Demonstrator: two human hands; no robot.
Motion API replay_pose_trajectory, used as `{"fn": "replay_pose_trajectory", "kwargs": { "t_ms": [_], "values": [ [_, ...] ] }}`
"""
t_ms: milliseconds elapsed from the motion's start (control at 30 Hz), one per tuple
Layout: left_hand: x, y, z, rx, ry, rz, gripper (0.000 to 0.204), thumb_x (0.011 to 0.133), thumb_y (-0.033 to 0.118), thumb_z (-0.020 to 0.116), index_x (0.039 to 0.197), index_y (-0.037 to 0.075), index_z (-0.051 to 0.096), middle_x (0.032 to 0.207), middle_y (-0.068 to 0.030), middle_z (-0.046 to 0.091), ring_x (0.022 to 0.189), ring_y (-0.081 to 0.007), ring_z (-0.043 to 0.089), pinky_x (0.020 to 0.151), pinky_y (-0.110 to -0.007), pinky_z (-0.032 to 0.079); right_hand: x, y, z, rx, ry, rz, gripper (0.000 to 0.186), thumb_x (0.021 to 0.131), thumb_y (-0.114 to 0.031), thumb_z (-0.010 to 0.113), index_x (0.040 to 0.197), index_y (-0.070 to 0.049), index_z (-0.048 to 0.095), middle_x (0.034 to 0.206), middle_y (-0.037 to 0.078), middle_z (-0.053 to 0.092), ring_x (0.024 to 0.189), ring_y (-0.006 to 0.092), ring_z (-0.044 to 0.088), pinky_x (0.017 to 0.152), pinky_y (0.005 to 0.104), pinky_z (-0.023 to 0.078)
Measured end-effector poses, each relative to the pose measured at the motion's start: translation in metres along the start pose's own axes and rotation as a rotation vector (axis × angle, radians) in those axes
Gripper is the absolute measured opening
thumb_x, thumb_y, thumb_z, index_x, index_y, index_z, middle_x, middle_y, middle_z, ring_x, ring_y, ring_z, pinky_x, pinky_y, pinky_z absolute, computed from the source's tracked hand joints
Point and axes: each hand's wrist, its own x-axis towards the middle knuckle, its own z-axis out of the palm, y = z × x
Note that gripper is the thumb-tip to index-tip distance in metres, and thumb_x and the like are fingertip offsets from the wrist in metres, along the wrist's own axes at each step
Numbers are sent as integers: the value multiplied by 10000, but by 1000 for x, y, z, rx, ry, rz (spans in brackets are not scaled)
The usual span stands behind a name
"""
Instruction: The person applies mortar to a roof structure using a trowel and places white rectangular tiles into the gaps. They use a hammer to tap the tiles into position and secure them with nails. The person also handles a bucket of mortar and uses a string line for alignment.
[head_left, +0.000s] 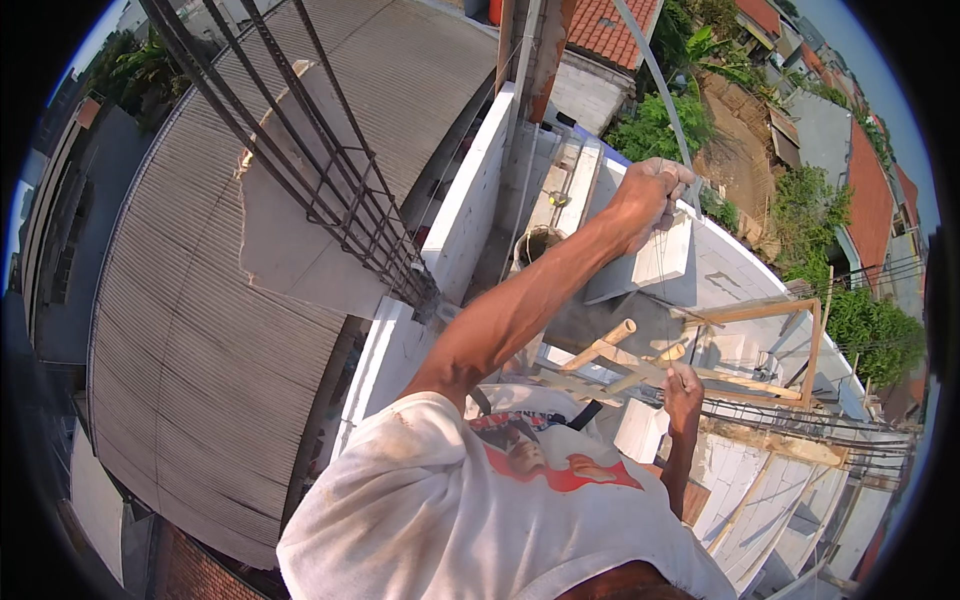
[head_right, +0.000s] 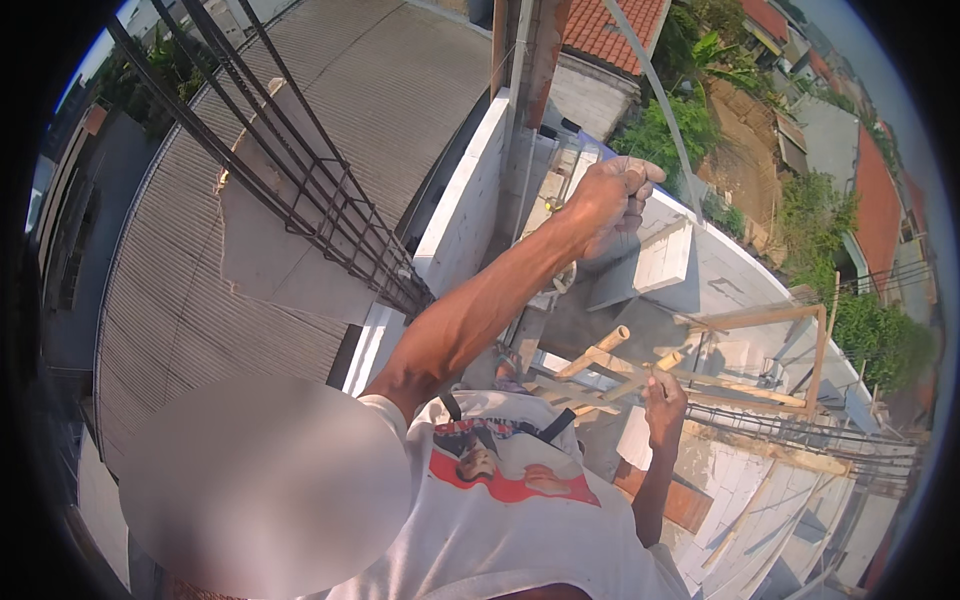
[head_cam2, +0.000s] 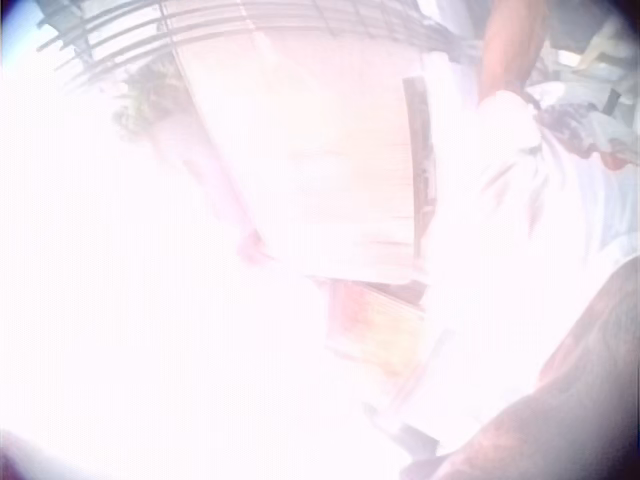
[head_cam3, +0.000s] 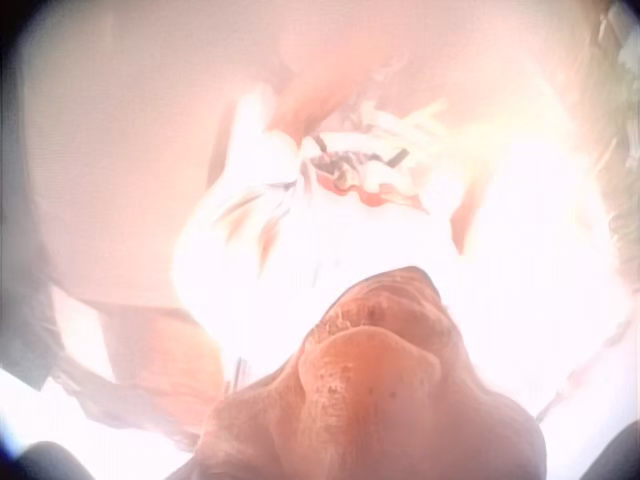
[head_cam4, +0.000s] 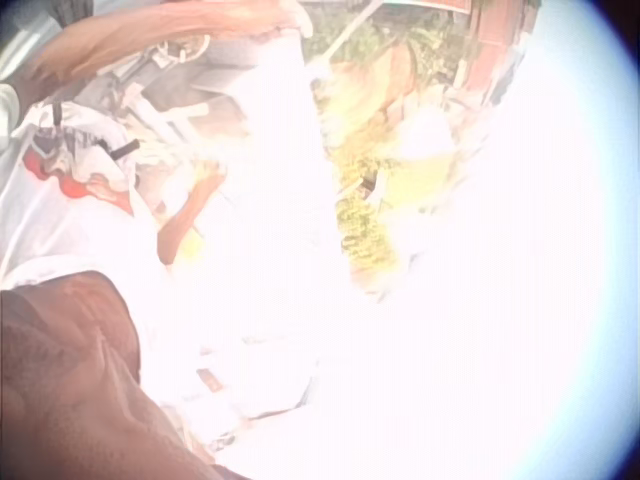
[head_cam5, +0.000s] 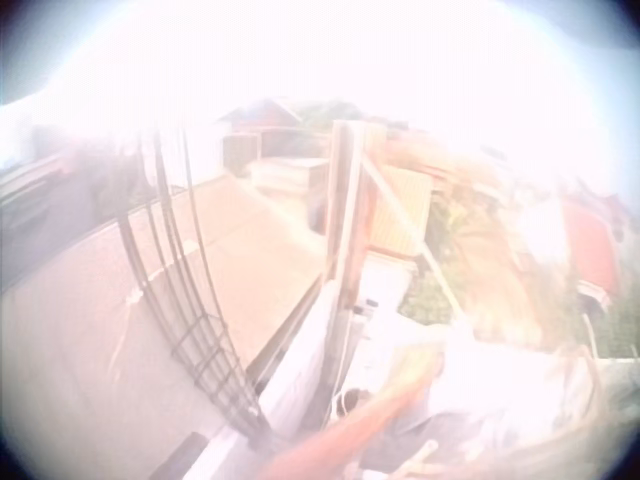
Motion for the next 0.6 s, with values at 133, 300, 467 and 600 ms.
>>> {"fn": "replay_pose_trajectory", "kwargs": {
  "t_ms": [133, 300, 467, 600],
  "values": [
    [41, -11, -21, 115, 112, 196, 206, 1092, 115, 406, 1155, 25, 579, 786, 14, 495, 569, -76, 394, 479, -280, 358, -4, -45, -47, 856, 38, 46, 245, 976, -230, 733, 1029, 6, 691, 785, 68, 630, 597, 104, 539, 480, 235, 366],
    [64, -9, 2, -342, 79, -5, 177, 1060, 70, 443, 1161, 27, 581, 761, 10, 511, 558, -85, 403, 452, -277, 340, -34, -48, -33, 231, -518, -216, 244, 957, -220, 757, 1005, 8, 685, 761, 62, 620, 603, 101, 546, 460, 226, 356],
    [50, -9, 13, -25, 66, 32, 176, 1079, 100, 429, 1132, 52, 590, 767, 5, 529, 547, -88, 418, 452, -287, 358, 2, -7, -49, 369, 187, 74, 246, 937, -210, 781, 981, 10, 679, 737, 57, 611, 608, 99, 552, 440, 217, 346],
    [85, -5, -18, 16, 202, 125, 170, 1085, 110, 424, 1167, 50, 561, 784, 2, 524, 550, -89, 422, 458, -279, 362, -18, -28, -56, 1043, -233, -113, 251, 922, -202, 800, 962, 11, 674, 718, 52, 603, 612, 97, 557, 423, 210, 338]
  ]
}}
